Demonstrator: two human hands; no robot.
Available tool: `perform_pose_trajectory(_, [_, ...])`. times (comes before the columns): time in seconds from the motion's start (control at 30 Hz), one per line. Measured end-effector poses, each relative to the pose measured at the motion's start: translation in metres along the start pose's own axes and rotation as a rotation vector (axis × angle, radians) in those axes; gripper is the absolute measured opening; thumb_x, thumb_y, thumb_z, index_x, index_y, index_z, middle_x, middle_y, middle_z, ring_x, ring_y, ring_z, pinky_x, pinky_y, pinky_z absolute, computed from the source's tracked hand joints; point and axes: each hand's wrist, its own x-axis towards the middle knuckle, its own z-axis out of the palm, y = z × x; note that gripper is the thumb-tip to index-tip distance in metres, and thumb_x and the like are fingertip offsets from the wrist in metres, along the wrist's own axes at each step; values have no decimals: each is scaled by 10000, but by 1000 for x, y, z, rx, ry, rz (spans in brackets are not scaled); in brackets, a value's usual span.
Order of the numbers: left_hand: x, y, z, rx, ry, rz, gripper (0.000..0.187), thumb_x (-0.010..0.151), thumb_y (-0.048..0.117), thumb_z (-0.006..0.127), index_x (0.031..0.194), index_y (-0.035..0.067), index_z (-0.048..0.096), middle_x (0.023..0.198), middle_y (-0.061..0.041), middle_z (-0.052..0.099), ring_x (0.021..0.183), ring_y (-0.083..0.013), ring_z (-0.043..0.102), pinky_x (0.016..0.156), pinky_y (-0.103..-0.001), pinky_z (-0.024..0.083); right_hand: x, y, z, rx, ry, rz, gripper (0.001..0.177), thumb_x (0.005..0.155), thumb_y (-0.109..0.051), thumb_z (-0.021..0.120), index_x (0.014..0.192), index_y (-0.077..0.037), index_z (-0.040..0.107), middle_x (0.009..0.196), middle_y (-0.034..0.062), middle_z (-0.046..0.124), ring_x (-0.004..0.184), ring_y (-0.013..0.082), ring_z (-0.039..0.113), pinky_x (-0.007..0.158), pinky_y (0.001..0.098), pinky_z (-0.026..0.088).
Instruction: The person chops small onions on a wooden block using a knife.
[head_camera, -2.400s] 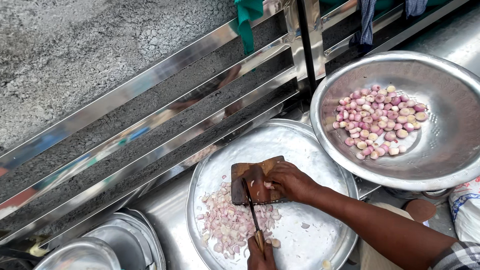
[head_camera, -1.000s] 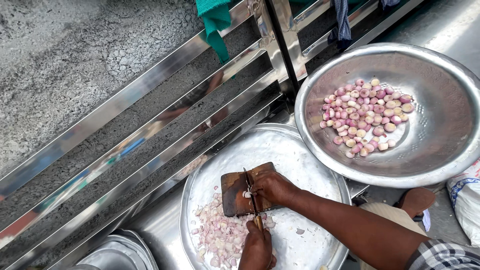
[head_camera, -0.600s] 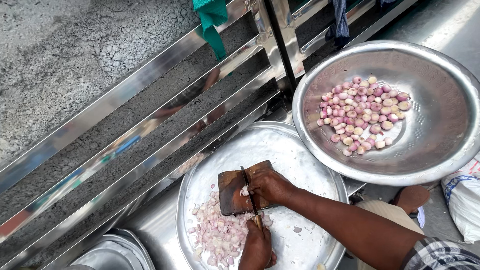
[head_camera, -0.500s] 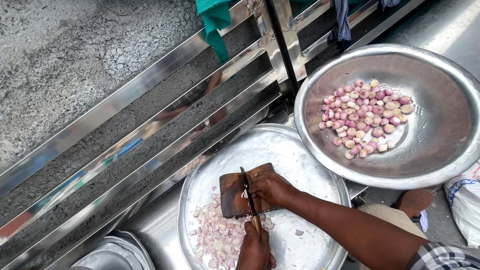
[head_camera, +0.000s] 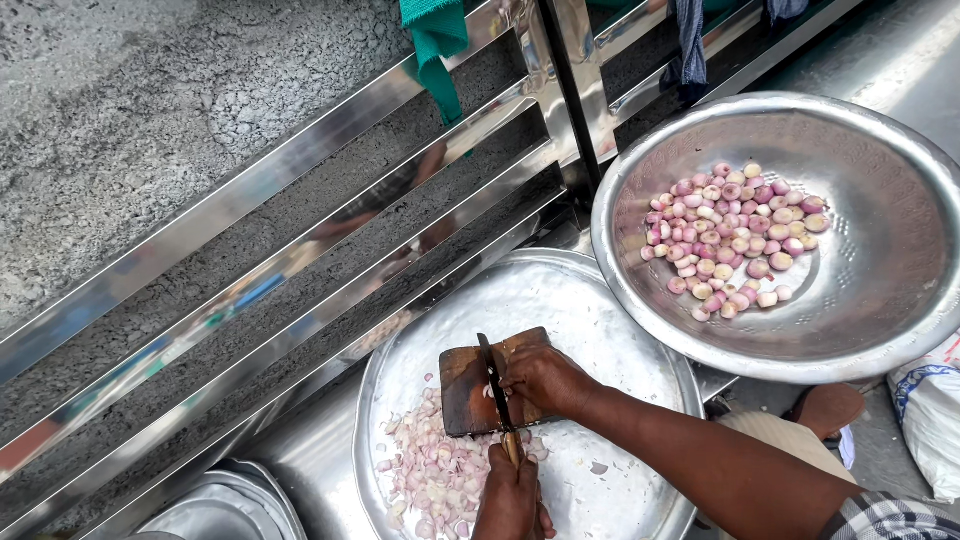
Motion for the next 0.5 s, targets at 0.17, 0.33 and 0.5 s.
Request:
perform_pose_trajectory(0.17, [-1, 6, 2, -3, -16, -74, 308, 1074, 190, 450, 1316, 61, 311, 708, -107, 554, 388, -196, 564, 350, -375, 503, 1, 1, 1, 2, 15, -18, 91, 805, -49, 803, 883, -95, 816, 874, 66, 759, 891, 235, 721, 870, 374, 581])
perform_pose_trajectory(0.33, [9, 3, 3, -143, -58, -85, 268, 1084, 177, 458, 1265, 46, 310, 732, -109, 531, 414, -206, 567, 360, -393, 521, 2, 4, 4, -12, 31, -58, 66, 827, -58, 802, 890, -77, 809, 909, 61, 775, 937, 227, 725, 931, 385, 554])
perform_pose_trajectory(0.5, [-1, 5, -3, -91, 59, -43, 235, 1060, 181, 487, 1221, 70, 357, 707, -163, 576, 387, -219, 566, 359, -397, 522, 5, -3, -2, -125, -43, -128, 86, 834, -69, 793, 918, -86, 797, 917, 61, 765, 962, 233, 692, 955, 390, 519])
